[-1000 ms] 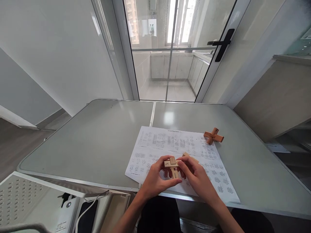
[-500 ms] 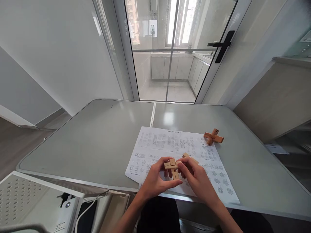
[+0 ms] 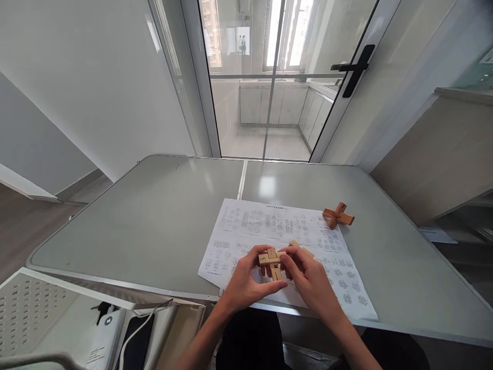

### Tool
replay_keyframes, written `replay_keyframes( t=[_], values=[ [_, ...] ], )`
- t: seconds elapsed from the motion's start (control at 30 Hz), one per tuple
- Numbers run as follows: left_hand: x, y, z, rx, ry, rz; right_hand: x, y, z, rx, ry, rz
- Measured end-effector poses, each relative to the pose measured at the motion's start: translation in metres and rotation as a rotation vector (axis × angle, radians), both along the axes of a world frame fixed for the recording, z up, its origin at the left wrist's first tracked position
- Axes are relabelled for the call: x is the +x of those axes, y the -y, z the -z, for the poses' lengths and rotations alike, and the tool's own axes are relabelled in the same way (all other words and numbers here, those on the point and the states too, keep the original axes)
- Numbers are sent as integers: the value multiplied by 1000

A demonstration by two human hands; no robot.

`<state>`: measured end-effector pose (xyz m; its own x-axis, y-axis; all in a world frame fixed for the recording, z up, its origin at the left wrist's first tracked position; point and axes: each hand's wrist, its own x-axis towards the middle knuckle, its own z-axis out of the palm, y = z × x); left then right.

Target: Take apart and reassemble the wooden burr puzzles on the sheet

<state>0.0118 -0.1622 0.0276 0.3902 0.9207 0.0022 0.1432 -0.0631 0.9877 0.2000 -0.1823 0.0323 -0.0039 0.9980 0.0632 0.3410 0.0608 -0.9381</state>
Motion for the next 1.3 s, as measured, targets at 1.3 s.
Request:
replay_keyframes(
  t=[1.3],
  values=[
    [1, -2, 4, -4, 59, -72, 35, 18, -7, 381, 522, -210]
  ],
)
